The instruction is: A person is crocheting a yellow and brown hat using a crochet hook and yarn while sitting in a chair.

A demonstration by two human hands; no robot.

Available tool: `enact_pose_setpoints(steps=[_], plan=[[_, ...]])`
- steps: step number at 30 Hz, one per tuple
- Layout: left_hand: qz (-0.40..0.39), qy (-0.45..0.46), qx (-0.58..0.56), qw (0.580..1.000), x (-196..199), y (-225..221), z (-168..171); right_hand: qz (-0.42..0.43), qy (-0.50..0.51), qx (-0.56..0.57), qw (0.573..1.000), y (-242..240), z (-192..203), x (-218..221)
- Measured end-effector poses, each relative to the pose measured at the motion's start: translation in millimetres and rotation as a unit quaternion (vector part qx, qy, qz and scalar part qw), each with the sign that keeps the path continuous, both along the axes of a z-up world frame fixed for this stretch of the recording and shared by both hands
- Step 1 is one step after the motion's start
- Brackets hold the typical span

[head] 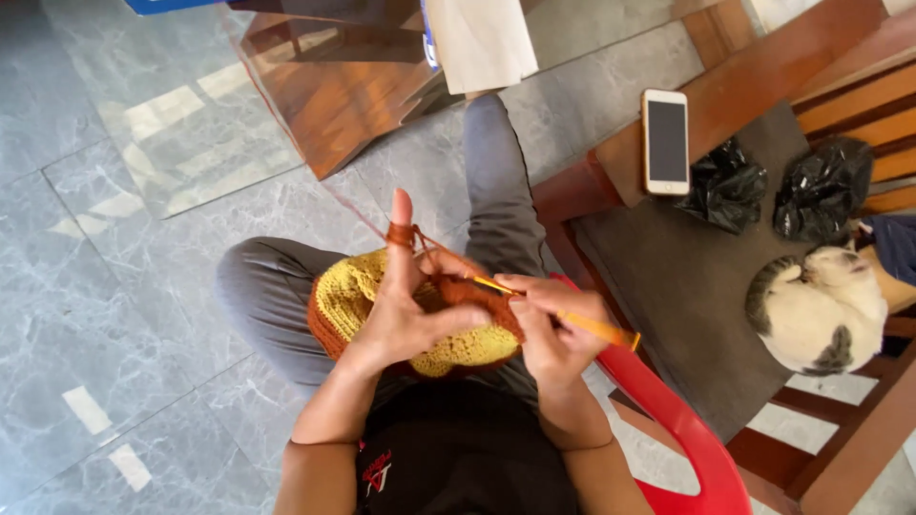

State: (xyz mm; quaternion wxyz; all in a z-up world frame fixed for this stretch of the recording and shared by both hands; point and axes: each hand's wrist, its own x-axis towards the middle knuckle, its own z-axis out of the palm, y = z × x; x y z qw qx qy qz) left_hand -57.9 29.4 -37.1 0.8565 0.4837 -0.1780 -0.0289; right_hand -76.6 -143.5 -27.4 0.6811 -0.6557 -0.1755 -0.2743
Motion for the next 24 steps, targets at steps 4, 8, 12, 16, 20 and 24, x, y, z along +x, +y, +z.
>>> enact_pose_setpoints(steps=[4, 8, 12, 16, 20, 24], plan=[[0.061, 0.043, -0.039, 0.996, -19.8, -24.2, -21.1, -0.107, -0.199, -0.183, 0.957, -22.9, -37.2, -7.3], [-0.014, 0.073, -0.103, 0.992, -30.5, -41.4, -29.0, -0.079, -0.140, -0.007, 0.987, -23.6, -70.1, -20.9], [-0.061, 0.111, -0.139, 0.982, -37.1, -38.2, -23.5, 0.087, 0.059, 0.199, 0.974, -21.9, -58.5, -30.3], [-0.050, 0.122, -0.156, 0.979, -42.4, -39.1, -24.1, 0.132, 0.151, 0.248, 0.948, -19.4, -42.7, -34.5], [-0.035, 0.121, -0.149, 0.981, -45.3, -33.6, -20.0, 0.129, 0.156, 0.234, 0.951, -16.7, -33.9, -37.8], [-0.009, 0.112, -0.108, 0.988, -47.1, -28.4, -19.0, 0.080, 0.123, 0.167, 0.975, -11.1, -18.7, -39.8]])
